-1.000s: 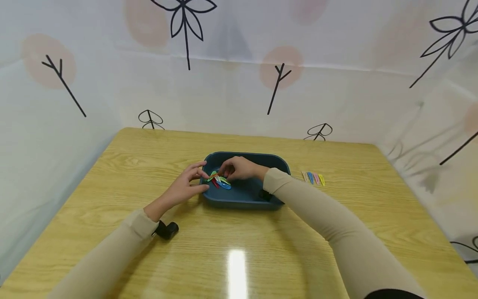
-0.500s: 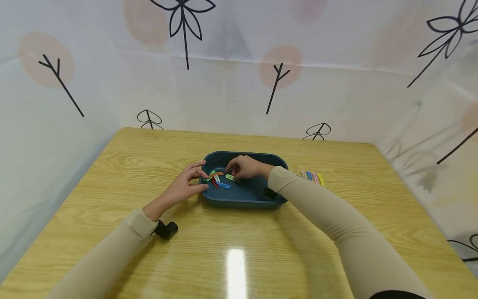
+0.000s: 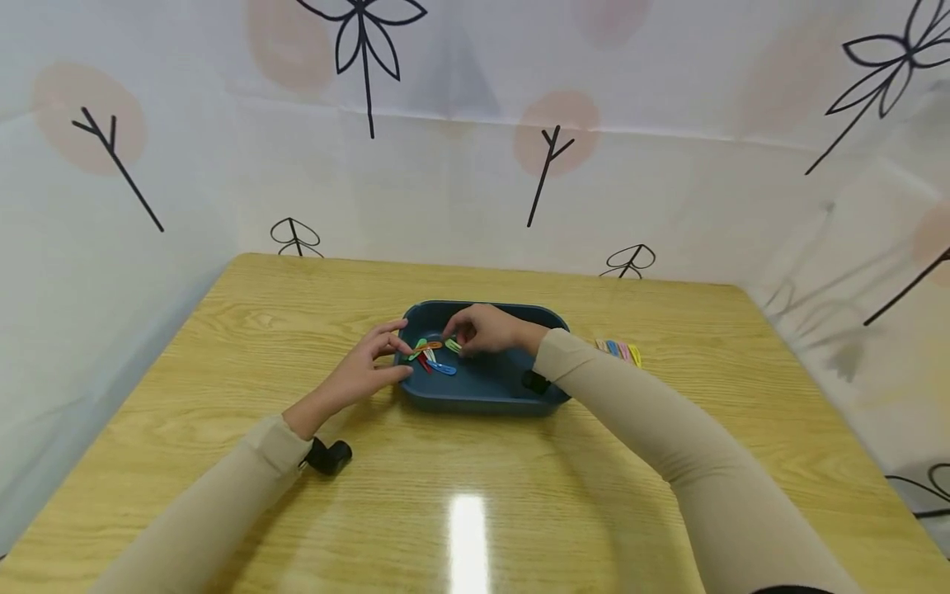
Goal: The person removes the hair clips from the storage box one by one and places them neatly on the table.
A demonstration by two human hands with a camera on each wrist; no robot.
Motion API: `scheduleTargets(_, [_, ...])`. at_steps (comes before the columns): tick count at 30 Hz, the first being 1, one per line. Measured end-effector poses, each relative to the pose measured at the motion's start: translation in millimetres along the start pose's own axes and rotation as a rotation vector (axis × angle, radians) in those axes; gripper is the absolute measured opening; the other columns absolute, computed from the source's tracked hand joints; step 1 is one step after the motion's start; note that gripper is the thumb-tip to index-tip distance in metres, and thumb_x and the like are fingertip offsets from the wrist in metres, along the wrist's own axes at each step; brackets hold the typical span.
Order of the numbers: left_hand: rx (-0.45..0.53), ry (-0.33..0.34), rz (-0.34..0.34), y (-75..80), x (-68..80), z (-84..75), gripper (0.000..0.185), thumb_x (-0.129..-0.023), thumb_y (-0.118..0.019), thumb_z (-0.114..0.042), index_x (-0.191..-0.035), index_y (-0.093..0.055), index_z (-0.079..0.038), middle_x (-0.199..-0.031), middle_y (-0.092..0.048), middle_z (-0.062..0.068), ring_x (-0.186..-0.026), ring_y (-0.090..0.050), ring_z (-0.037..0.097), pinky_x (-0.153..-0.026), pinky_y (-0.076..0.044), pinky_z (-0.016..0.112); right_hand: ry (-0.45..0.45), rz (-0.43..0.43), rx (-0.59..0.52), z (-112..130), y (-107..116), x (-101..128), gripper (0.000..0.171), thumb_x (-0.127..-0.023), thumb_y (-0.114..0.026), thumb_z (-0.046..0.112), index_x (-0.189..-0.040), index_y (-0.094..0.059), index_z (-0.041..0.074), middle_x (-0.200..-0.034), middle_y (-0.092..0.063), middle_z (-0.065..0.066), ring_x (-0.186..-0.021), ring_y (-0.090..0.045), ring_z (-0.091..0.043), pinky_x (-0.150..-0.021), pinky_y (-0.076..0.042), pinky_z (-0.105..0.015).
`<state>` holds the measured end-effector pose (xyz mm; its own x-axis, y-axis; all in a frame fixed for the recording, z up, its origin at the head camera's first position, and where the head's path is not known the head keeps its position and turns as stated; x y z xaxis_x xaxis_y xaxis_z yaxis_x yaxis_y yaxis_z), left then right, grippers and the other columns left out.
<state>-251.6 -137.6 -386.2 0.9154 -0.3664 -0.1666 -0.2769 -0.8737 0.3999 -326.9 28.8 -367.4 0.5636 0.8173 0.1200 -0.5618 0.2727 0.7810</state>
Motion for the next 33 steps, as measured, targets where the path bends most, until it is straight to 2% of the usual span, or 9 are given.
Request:
scheduleTargets(13, [-0.002, 0.003, 0.006, -1.2, 1.4, -5.0, 0.021, -0.088, -0.063, -0.006, -0.104, -0.055, 0.005, -0.148, -0.025, 0.012, -0.124, -0.037, 0.043, -0.097, -0.039, 0.051, 0.062, -0.115, -0.119, 29, 19, 21, 0.026, -0.086, -0.064, -0.001, -0.112, -0.061, 0.0, -0.083, -0.057, -0.006, -0.075, -0.06, -0.02, -0.069, -0.052, -0.029])
scheduleTargets(20, [-0.011, 0.002, 0.008, -2.8, 2.5, -6.0, 0.021, -0.088, -0.064, -0.006, -0.104, -0.056, 0.005, -0.148, -0.024, 0.013, -0.123, -0.038, 0.043, -0.096, -0.04, 0.052, 0.099, -0.188, -0.162, 41, 30, 37, 0.026, -0.086, -0.063, -0.003, -0.112, -0.06, 0.002, -0.081, -0.057, -0.007, -0.074, -0.058, -0.023, -0.068, -0.051, -0.03])
scheduleTargets(23, [-0.016, 0.004, 0.008, -3.8, 4.7, -11.6, 0.02, -0.088, -0.062, -0.003, -0.104, -0.055, 0.007, -0.148, -0.023, 0.016, -0.123, -0.038, 0.045, -0.096, -0.039, 0.053, 0.126, -0.216, -0.182, 46, 32, 44, 0.026, -0.086, -0.062, -0.004, -0.112, -0.06, 0.002, -0.082, -0.056, -0.008, -0.073, -0.056, -0.023, -0.068, -0.051, -0.03])
scheduleTargets(29, [-0.021, 0.017, 0.014, -5.1, 11.4, -34.0, 0.018, -0.088, -0.06, 0.002, -0.103, -0.054, 0.009, -0.147, -0.022, 0.023, -0.122, -0.036, 0.048, -0.096, -0.039, 0.054, 0.16, -0.284, -0.209, 50, 36, 60, 0.026, -0.086, -0.061, -0.005, -0.111, -0.06, 0.002, -0.082, -0.055, -0.009, -0.07, -0.052, -0.021, -0.064, -0.047, -0.031])
scheduleTargets(31, [-0.029, 0.016, 0.013, -4.8, 12.2, -36.5, 0.017, -0.088, -0.06, 0.002, -0.102, -0.054, 0.009, -0.146, -0.023, 0.023, -0.122, -0.037, 0.048, -0.096, -0.039, 0.054, 0.153, -0.31, -0.209, 49, 38, 66, 0.026, -0.087, -0.061, -0.005, -0.111, -0.061, 0.002, -0.083, -0.055, -0.009, -0.07, -0.052, -0.021, -0.063, -0.046, -0.031])
scheduleTargets(33, [-0.029, 0.016, 0.01, -4.7, 10.4, -30.7, 0.018, -0.088, -0.06, 0.001, -0.103, -0.054, 0.009, -0.147, -0.023, 0.021, -0.123, -0.036, 0.047, -0.096, -0.039, 0.053, 0.135, -0.333, -0.212, 48, 40, 72, 0.026, -0.087, -0.061, -0.005, -0.112, -0.061, 0.003, -0.085, -0.056, -0.008, -0.072, -0.053, -0.021, -0.063, -0.046, -0.031])
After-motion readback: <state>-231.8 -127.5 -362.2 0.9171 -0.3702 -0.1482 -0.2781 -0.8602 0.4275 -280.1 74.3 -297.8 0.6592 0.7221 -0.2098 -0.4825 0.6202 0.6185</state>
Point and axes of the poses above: each hand's wrist, its own x-axis away from the middle knuckle, its own y-axis out of the back of the hand, z = x × y, the point moved 6 cm from there along -x, towards the middle knuckle
